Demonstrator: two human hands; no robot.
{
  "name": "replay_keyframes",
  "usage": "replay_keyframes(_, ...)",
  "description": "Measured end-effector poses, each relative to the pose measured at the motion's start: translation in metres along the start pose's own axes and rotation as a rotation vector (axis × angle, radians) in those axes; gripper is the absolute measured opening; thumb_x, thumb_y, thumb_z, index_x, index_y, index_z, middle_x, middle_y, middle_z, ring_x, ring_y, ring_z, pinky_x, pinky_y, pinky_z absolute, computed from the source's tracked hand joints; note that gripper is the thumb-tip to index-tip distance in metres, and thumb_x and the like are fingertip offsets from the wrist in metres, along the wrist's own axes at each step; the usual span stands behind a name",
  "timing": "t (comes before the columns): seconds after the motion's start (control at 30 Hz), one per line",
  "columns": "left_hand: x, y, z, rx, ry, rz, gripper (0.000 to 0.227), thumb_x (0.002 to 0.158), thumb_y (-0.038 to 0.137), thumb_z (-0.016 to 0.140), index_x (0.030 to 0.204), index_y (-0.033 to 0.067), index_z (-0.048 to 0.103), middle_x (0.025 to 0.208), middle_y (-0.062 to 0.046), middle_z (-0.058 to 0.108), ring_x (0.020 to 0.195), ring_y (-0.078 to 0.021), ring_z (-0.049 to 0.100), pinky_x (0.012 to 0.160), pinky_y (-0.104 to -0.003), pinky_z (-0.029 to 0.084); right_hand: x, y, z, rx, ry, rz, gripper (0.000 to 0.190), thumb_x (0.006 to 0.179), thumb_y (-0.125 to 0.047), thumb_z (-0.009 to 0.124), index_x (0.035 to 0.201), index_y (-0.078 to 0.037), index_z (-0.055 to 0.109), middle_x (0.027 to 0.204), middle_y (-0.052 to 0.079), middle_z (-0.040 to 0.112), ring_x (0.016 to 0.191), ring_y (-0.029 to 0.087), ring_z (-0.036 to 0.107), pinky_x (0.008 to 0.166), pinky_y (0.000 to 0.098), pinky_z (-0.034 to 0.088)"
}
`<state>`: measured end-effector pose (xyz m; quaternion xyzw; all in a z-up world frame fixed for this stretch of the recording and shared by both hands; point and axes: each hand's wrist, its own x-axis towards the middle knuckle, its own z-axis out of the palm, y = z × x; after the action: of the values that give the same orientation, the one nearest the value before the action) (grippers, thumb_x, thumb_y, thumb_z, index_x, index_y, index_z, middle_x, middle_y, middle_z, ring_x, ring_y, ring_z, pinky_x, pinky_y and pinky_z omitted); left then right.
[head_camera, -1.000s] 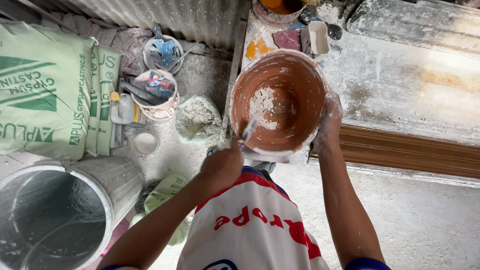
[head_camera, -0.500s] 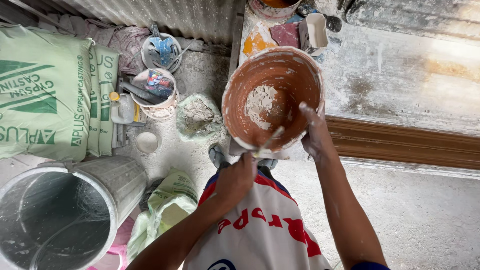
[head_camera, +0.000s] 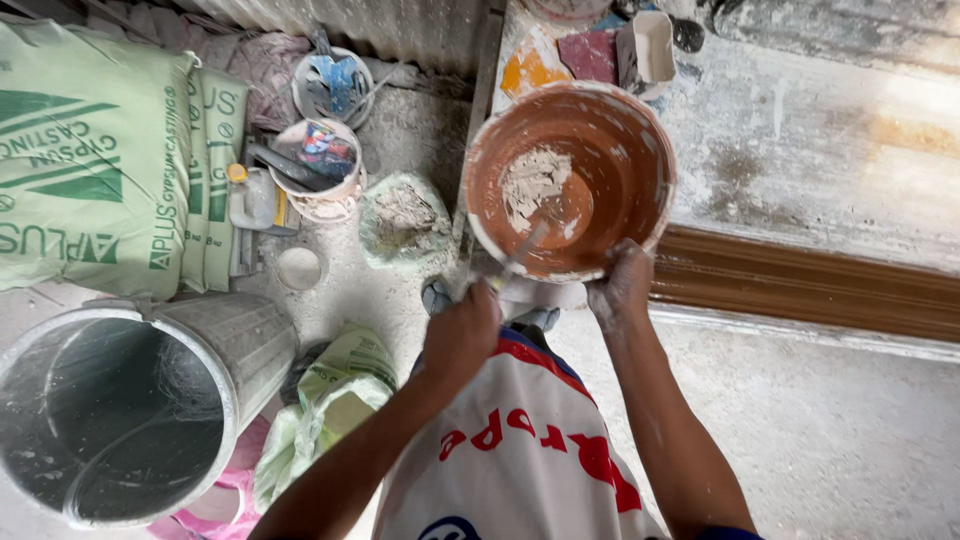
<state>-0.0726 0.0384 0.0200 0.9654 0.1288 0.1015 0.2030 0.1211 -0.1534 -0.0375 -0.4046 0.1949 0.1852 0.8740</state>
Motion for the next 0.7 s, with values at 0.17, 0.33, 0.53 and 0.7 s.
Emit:
replay_keyframes(0.17, 0.016, -0.006, -0.002, 0.034, 0.018, 0.023, 0.026, 0.100, 0.024, 0.059, 0.110, 0.0002, 0.055, 0.076, -0.013, 0.070, 0.056, -0.0259, 0.071, 0.044, -0.037, 0.055, -0.028, -0.007, 0.031, -0.170, 0.240, 0.050, 0.051, 0.073, 0.007, 0.041, 0.119, -0.015, 0.041, 0.083, 0.004, 0.052, 0.074, 0.017, 0.053, 0.089, 0.0595, 0.055)
replay_keyframes(0.33, 0.020, -0.010, 0.009, -0.032, -0.009, 0.109, 0.025, 0.101, 0.022, 0.059, 0.111, -0.0007, 0.055, 0.076, -0.013, 0.069, 0.054, -0.0253, 0.070, 0.045, -0.038, 0.055, -0.028, -0.010, 0.045, -0.077, 0.192, -0.047, 0.082, 0.073, 0.011, 0.040, 0.148, -0.015, 0.023, 0.085, 0.005, 0.047, 0.077, 0.018, 0.052, 0.096, 0.0661, 0.051)
replay_keyframes(0.53, 0.023, -0.028, 0.058, -0.031, 0.046, -0.010, 0.029, 0.099, 0.022, 0.060, 0.114, -0.0020, 0.055, 0.080, -0.017, 0.070, 0.059, -0.0320, 0.071, 0.049, -0.041, 0.057, -0.017, 0.018, 0.001, -0.194, 0.107, -0.243, 0.081, 0.092, 0.005, 0.045, 0.160, -0.024, 0.013, 0.110, 0.005, 0.051, 0.093, 0.017, 0.054, 0.106, 0.0530, 0.048)
replay_keyframes(0.7, 0.012, -0.049, 0.093, -0.113, -0.038, -0.007, 0.033, 0.099, 0.026, 0.061, 0.116, -0.0012, 0.053, 0.085, -0.019, 0.071, 0.064, -0.0367, 0.072, 0.052, -0.046, 0.058, -0.019, 0.070, -0.036, -0.461, -0.014, -0.403, 0.060, 0.111, -0.003, 0.052, 0.161, -0.008, 0.018, 0.152, 0.024, 0.047, 0.129, 0.029, 0.053, 0.117, 0.0493, 0.041)
